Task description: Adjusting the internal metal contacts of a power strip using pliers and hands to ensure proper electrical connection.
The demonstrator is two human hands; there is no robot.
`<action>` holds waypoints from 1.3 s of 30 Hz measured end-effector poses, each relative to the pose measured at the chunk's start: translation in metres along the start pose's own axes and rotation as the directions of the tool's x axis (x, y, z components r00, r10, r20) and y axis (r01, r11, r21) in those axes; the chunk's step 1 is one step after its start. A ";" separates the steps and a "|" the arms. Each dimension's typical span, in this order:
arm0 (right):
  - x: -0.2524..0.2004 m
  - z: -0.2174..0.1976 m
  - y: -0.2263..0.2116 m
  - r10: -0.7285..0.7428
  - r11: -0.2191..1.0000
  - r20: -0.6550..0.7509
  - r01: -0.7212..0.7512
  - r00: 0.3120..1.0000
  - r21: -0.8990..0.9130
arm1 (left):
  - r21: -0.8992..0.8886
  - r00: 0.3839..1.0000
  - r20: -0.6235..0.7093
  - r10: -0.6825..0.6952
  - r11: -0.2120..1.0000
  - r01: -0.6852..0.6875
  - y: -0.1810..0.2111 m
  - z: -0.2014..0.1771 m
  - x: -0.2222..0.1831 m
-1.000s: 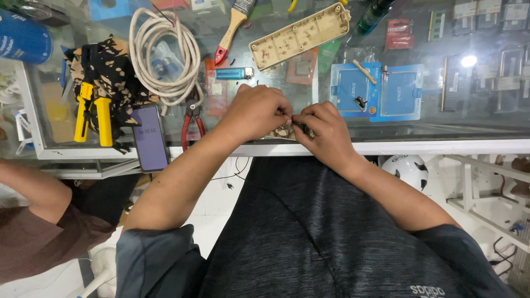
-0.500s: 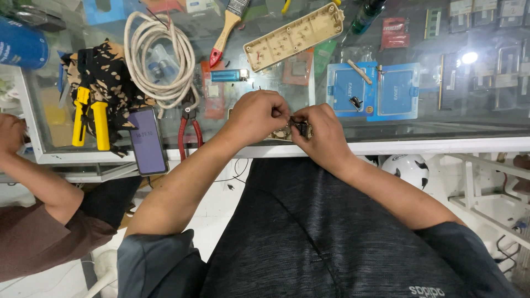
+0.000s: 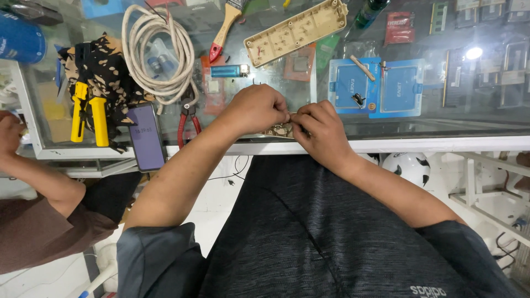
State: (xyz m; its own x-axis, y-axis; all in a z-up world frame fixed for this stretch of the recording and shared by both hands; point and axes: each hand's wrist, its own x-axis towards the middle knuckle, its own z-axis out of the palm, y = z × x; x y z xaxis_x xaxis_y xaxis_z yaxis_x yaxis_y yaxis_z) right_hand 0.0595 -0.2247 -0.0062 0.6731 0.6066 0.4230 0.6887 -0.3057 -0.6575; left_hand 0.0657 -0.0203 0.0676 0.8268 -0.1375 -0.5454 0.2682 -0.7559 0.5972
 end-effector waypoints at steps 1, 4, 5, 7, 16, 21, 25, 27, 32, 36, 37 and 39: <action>0.000 0.000 0.000 0.002 1.000 -0.001 -0.002 1.000 0.001 | 0.001 1.000 0.002 -0.001 1.000 0.001 0.001 0.000 -0.001; 0.000 -0.002 -0.001 0.004 1.000 0.009 -0.004 1.000 0.007 | 0.015 1.000 0.005 0.010 1.000 -0.010 0.005 0.002 -0.001; 0.000 -0.002 0.000 0.004 1.000 0.015 -0.004 1.000 0.012 | 0.024 1.000 0.023 0.018 1.000 -0.019 0.005 0.002 -0.001; 0.000 -0.004 -0.001 0.004 1.000 0.022 -0.004 1.000 0.020 | 0.031 0.999 0.042 0.024 0.999 -0.025 0.008 0.001 -0.002; 0.001 -0.007 -0.002 0.034 0.997 0.043 -0.036 0.999 0.068 | 0.053 0.999 0.042 0.018 0.998 -0.020 0.012 -0.003 -0.003; 0.001 -0.007 -0.001 0.050 0.996 0.048 -0.054 0.998 0.071 | 0.072 0.998 0.048 0.029 0.997 -0.032 0.013 -0.005 -0.004; 0.000 -0.006 0.000 0.037 0.996 0.045 -0.040 0.998 0.077 | 0.084 0.996 0.076 0.050 0.995 -0.057 0.010 -0.002 0.000; 0.001 -0.006 -0.001 0.030 0.997 0.039 -0.033 0.999 0.074 | 0.087 0.996 0.076 0.055 0.994 -0.062 0.009 -0.001 0.001; 0.000 -0.005 -0.002 0.035 0.997 0.024 -0.037 0.999 0.074 | 0.145 0.995 0.084 0.055 0.987 -0.066 0.014 -0.005 -0.001; 0.000 -0.005 -0.001 0.030 0.997 0.024 -0.031 0.999 0.066 | 0.198 0.995 0.079 0.068 0.977 -0.082 0.012 -0.004 0.002; 0.000 -0.005 -0.001 0.031 0.997 0.024 -0.032 0.999 0.067 | 0.198 0.995 0.079 0.067 0.977 -0.082 0.011 -0.004 0.001; 0.001 -0.006 -0.001 0.036 0.996 0.030 -0.038 0.999 0.075 | 0.187 0.996 0.058 0.067 0.979 -0.077 0.011 -0.003 0.001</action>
State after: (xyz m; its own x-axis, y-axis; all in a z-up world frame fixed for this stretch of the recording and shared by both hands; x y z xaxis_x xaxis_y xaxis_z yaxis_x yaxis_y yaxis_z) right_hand 0.0610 -0.2278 -0.0015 0.6891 0.6171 0.3800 0.6403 -0.2728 -0.7180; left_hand 0.0711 -0.0264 0.0755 0.8127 -0.2251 -0.5375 0.1066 -0.8494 0.5169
